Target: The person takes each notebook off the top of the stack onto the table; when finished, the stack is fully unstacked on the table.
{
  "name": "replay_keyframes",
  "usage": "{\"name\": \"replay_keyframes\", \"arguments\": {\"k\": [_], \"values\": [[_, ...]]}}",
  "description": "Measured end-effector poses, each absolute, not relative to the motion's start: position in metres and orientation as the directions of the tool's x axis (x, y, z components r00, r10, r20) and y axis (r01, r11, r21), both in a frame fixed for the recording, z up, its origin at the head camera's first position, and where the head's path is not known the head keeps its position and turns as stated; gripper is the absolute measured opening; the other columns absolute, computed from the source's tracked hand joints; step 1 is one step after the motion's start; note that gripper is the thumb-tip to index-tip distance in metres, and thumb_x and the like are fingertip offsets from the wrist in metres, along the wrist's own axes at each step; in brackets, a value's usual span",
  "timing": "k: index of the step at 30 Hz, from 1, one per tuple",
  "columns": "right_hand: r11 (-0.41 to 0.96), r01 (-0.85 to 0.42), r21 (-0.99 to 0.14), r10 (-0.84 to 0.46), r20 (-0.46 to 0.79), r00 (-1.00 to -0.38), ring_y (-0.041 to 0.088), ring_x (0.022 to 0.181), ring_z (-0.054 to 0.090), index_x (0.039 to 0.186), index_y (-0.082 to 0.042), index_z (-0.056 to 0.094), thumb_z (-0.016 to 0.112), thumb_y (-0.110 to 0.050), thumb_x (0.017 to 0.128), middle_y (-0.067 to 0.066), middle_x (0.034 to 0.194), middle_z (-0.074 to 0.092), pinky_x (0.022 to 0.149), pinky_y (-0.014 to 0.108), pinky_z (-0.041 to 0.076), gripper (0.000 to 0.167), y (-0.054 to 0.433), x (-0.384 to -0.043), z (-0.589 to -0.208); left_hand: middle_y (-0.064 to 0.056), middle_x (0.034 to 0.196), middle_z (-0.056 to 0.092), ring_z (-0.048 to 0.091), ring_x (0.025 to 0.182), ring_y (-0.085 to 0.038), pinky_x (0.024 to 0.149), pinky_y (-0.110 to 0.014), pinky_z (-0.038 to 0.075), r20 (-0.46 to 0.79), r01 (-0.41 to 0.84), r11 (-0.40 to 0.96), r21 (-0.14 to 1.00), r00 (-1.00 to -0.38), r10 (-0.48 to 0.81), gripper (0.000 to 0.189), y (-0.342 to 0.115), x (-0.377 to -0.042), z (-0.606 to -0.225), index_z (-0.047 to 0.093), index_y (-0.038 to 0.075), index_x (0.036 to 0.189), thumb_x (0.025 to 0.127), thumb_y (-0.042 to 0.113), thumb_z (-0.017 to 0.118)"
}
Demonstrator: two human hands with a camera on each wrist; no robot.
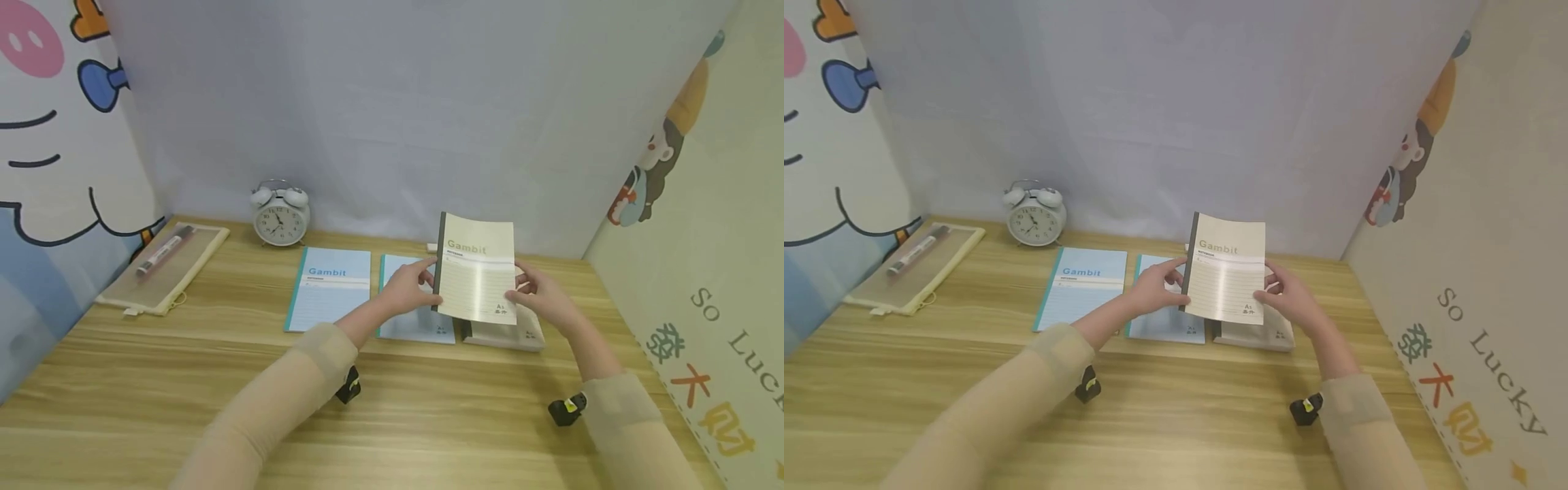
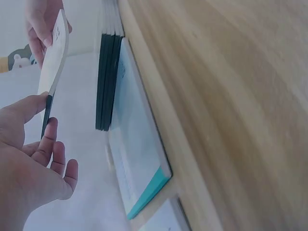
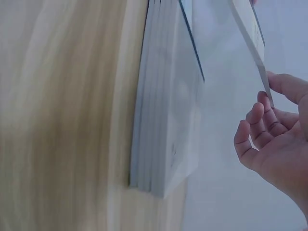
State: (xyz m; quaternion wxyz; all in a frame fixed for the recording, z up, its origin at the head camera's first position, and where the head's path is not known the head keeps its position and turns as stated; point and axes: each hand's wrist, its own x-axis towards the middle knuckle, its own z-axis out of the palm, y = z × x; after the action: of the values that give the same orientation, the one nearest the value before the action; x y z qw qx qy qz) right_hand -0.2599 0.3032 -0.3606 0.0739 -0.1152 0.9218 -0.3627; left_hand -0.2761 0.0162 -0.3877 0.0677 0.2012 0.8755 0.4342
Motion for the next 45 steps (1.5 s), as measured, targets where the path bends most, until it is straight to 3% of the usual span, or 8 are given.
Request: {"name": "replay_keyframes", "arguments": {"k": [5,12,20,29,37,45], "values": [[0.700,-0.174,-0.693,-0.266,-0.027,-0.964,0.026,0.102,0.053,0.151,-0.004,0.015,0.062,-0.025,0.092,0.019,0.119,0.050,0.078,0.029,0.044,0.079,0.286,-0.264,-0.351,-0.002,0.101,0.062,0.051,0.103,-0.023,0.090,-0.035,0.044,0.062,0.302,0.545,0.782,-0.908,0.414,0.083,-0.001,-0.278,-0.373,0.030,0.007,0.148,0.080,0.021,0.075],[0.658,-0.178,-0.732,-0.281,-0.019,-0.960,0.026,0.104,0.053,0.152,-0.008,0.015,0.060,-0.017,0.091,0.016,0.119,0.051,0.084,0.032,0.045,0.076,0.256,-0.270,-0.334,-0.004,0.102,0.061,0.050,0.115,-0.028,0.100,-0.040,0.041,0.043,0.283,0.555,0.782,-0.914,0.404,0.084,-0.033,-0.283,-0.353,0.029,0.006,0.148,0.080,0.022,0.076],[0.585,-0.187,-0.789,-0.286,0.015,-0.958,0.024,0.100,0.053,0.151,-0.009,0.019,0.062,-0.012,0.088,0.017,0.119,0.052,0.082,0.030,0.045,0.076,0.225,-0.275,-0.321,-0.005,0.107,0.059,0.049,0.114,-0.026,0.095,-0.042,0.043,0.066,0.267,0.535,0.802,-0.929,0.364,0.081,-0.067,-0.286,-0.348,0.031,0.012,0.147,0.080,0.024,0.075],[0.434,-0.170,-0.885,-0.309,0.031,-0.951,0.012,0.097,0.058,0.151,-0.017,0.023,0.063,-0.007,0.086,0.011,0.117,0.048,0.084,0.026,0.051,0.077,0.193,-0.271,-0.309,-0.010,0.109,0.060,0.051,0.114,-0.028,0.098,-0.043,0.042,0.060,0.198,0.423,0.884,-0.946,0.317,0.077,-0.106,-0.279,-0.340,0.035,0.016,0.145,0.080,0.018,0.076],[0.302,-0.149,-0.942,-0.347,0.037,-0.937,0.014,0.091,0.061,0.150,-0.019,0.025,0.063,-0.005,0.086,0.009,0.113,0.049,0.080,0.028,0.053,0.076,0.164,-0.270,-0.319,-0.012,0.111,0.060,0.051,0.113,-0.027,0.105,-0.048,0.035,0.016,0.111,0.325,0.939,-0.959,0.281,0.072,-0.141,-0.270,-0.336,0.037,0.016,0.143,0.082,0.016,0.074],[0.202,-0.127,-0.971,-0.365,0.046,-0.930,0.015,0.092,0.060,0.150,-0.021,0.027,0.063,-0.002,0.085,0.008,0.111,0.051,0.082,0.029,0.053,0.076,0.130,-0.264,-0.329,0.001,0.096,0.063,0.057,0.100,-0.018,0.099,-0.041,0.041,0.043,0.139,0.355,0.925,-0.963,0.264,0.071,-0.178,-0.261,-0.332,0.037,0.011,0.143,0.083,0.021,0.074]]}}
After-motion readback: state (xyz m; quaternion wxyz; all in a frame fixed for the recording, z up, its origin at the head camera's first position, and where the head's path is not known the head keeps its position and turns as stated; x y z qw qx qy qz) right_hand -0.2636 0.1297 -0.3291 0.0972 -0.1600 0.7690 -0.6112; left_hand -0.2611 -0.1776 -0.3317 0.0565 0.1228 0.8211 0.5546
